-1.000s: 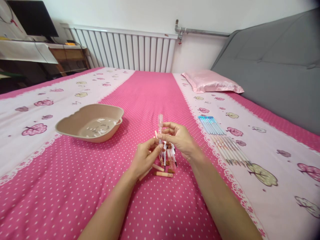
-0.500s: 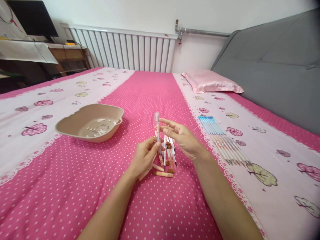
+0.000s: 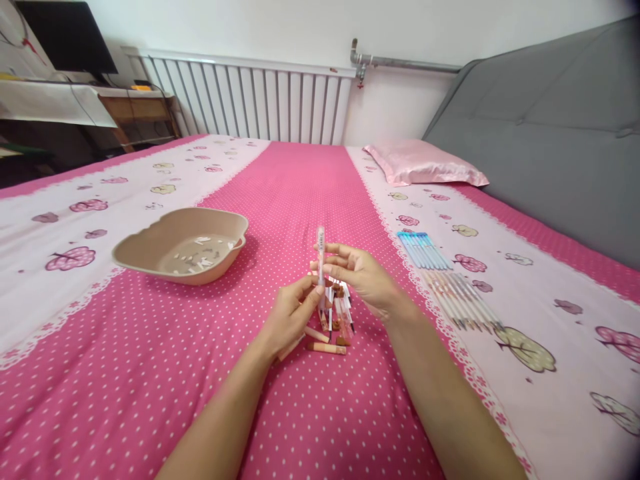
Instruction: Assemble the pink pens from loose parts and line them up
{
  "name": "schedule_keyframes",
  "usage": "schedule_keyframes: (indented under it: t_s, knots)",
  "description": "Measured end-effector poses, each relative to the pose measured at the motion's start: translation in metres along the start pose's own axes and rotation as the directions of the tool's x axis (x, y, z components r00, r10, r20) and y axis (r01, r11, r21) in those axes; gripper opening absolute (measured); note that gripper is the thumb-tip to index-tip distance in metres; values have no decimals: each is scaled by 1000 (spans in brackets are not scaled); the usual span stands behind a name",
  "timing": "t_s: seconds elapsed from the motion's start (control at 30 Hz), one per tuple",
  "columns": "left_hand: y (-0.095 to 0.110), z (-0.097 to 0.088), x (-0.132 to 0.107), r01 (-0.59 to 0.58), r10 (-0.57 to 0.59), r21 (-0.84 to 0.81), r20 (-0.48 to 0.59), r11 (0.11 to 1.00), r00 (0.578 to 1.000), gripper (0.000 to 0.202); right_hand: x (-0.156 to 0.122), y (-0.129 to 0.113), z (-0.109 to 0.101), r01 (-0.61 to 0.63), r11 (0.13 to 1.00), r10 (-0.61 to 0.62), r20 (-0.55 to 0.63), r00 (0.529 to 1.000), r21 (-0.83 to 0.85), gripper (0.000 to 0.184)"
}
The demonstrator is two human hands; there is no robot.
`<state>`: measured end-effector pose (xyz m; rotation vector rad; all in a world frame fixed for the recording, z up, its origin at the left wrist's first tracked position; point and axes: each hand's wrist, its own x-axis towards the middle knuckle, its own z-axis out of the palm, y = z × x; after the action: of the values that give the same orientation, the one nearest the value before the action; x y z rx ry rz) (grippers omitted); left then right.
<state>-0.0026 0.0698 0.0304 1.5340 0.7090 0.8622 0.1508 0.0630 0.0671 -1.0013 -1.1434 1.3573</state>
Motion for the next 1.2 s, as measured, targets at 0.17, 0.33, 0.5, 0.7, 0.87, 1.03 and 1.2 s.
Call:
schedule_keyframes:
  t_s: [0.17, 0.33, 0.5, 0.7, 0.87, 1.03, 1.2]
  knots:
    - [-1, 0, 0, 13, -13, -4, -17, 1000, 1000, 31, 0, 0, 0, 1, 1000, -2, -33, 999, -28, 42]
    - [0, 1, -1, 54, -54, -15, -31, 998, 998, 32, 0, 0, 1, 11, 999, -13, -54, 998, -50, 43]
    - [-1, 1, -2, 98, -98, -63, -5, 993, 995, 34, 1, 2, 1, 10, 999, -12, -58, 998, -39, 46]
    - [2, 1, -1, 16, -16, 1, -34, 1000, 999, 31, -1, -1, 1, 16, 1000, -16, 3, 1000, -8, 42]
    - [5, 2, -1, 10, -10, -13, -27, 1000, 1000, 29, -3, -4, 0, 9, 1000, -10, 86, 996, 13, 37]
    - [5, 2, -3, 68, -68, -75, 0, 995, 998, 32, -1, -1, -1, -4, 1000, 2, 65, 998, 17, 35]
    - [2, 1, -3, 100, -99, -97, 19, 990, 995, 32, 0, 0, -1, 4, 1000, -4, 22, 1000, 10, 38]
